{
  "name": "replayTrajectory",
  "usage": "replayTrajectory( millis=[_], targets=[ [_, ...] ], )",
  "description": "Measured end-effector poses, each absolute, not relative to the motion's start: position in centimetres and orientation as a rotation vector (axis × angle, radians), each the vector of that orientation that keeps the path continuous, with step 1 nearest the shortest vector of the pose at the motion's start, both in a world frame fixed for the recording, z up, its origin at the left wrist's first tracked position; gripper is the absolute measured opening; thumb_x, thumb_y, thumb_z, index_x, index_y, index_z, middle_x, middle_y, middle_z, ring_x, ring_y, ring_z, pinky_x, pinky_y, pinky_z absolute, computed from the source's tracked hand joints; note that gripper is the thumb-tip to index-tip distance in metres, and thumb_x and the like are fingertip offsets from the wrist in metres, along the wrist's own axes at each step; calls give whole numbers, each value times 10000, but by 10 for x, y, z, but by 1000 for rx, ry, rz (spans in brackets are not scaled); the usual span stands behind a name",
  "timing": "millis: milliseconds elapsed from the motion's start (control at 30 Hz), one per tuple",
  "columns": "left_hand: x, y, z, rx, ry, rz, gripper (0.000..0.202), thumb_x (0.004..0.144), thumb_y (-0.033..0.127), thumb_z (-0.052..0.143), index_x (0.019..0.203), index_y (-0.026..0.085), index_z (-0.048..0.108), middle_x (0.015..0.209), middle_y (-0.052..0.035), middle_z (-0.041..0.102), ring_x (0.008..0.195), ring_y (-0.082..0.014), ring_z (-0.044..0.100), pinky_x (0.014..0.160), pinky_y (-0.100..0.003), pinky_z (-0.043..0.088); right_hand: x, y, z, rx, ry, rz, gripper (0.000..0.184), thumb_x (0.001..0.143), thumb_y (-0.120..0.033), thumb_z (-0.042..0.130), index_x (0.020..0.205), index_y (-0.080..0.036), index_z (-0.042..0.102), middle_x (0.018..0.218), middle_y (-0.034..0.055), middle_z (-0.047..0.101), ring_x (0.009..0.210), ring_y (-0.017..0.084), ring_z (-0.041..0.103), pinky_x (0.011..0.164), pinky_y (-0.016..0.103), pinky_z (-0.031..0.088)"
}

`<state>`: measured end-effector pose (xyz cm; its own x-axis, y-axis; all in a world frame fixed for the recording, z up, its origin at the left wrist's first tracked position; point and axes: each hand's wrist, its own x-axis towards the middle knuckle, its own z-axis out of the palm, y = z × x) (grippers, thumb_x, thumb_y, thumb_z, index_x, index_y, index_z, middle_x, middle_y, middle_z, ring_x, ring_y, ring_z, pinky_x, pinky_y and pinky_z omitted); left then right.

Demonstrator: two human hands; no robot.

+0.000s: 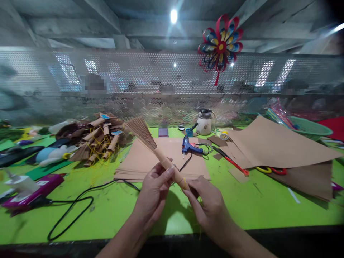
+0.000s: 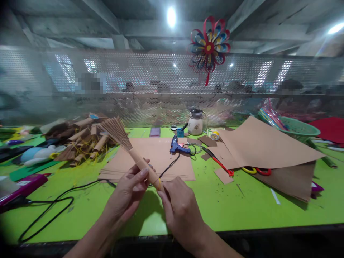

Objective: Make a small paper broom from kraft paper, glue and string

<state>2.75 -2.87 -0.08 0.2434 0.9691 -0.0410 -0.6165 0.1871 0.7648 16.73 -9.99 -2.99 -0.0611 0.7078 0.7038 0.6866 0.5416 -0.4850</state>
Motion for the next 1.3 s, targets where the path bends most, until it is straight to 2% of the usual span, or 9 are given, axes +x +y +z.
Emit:
replayTrajectory(
  millis=[167, 267, 333, 467, 633, 767, 900, 1100, 1300],
  targets=[
    [25, -39, -11, 641, 694, 1199, 348, 567, 167, 873, 877, 111, 725, 814, -14, 639, 760, -92, 579, 716, -179, 500, 174, -109, -31, -1260, -1734, 243, 72, 910, -167, 547, 915, -174, 618, 762, 34, 604, 683, 181, 560, 605, 312, 432],
    [27, -43, -20, 608, 723, 1221, 301, 569, 167, 871, 829, 121, 727, 830, -13, 644, 784, -101, 584, 728, -195, 506, 173, -113, -36, -1346, -1796, 200, 93, 925, -171, 519, 918, -171, 612, 781, 49, 603, 709, 201, 554, 628, 340, 449],
    [28, -47, -25, 589, 739, 1226, 285, 577, 173, 867, 820, 123, 727, 837, -12, 646, 779, -100, 582, 718, -196, 505, 169, -116, -40, -1376, -1826, 53, 132, 931, -174, 506, 1025, -145, 594, 854, 87, 605, 778, 235, 548, 674, 384, 467],
    [32, -54, -31, 575, 771, 1179, 339, 601, 203, 856, 908, 129, 735, 842, -24, 658, 736, -98, 581, 661, -186, 485, 158, -122, -46, -1345, -1815, -209, 378, 915, -168, 538, 1281, -100, 469, 994, 147, 582, 869, 267, 534, 722, 423, 481],
    [39, -64, -31, 565, 780, 1188, 321, 568, 204, 864, 852, 118, 741, 790, -27, 667, 693, -99, 584, 645, -190, 483, 154, -123, -55, -1290, -1853, -293, 406, 928, -89, 488, 1330, -136, 462, 929, 121, 585, 805, 231, 542, 643, 349, 471],
    [42, -72, -33, 554, 780, 1193, 280, 567, 192, 859, 799, 108, 727, 725, -16, 650, 653, -95, 581, 630, -192, 483, 156, -126, -61, -1301, -1879, -261, 346, 944, -79, 443, 1284, -115, 493, 906, 123, 584, 806, 225, 537, 642, 336, 471],
    [43, -80, -36, 548, 771, 1234, 279, 588, 166, 848, 817, 126, 693, 725, 0, 649, 656, -91, 600, 662, -194, 497, 155, -131, -64, -1367, -1900, -202, 240, 958, -92, 387, 1146, -119, 534, 898, 124, 590, 805, 231, 530, 662, 357, 469],
    [45, -88, -36, 535, 783, 1276, 299, 612, 122, 818, 849, 128, 634, 696, 8, 652, 612, -84, 609, 584, -164, 490, 145, -135, -64, -1382, -1786, -222, 103, 973, -189, 438, 962, -158, 536, 808, 93, 591, 746, 228, 521, 641, 359, 432],
    [41, -93, -37, 527, 793, 1245, 364, 672, 63, 768, 980, 133, 587, 731, -24, 699, 653, -103, 658, 687, -201, 536, 156, -132, -63, -1299, -1840, -258, 115, 968, -140, 418, 944, -143, 530, 803, 100, 579, 747, 225, 520, 644, 343, 431]
  ],
)
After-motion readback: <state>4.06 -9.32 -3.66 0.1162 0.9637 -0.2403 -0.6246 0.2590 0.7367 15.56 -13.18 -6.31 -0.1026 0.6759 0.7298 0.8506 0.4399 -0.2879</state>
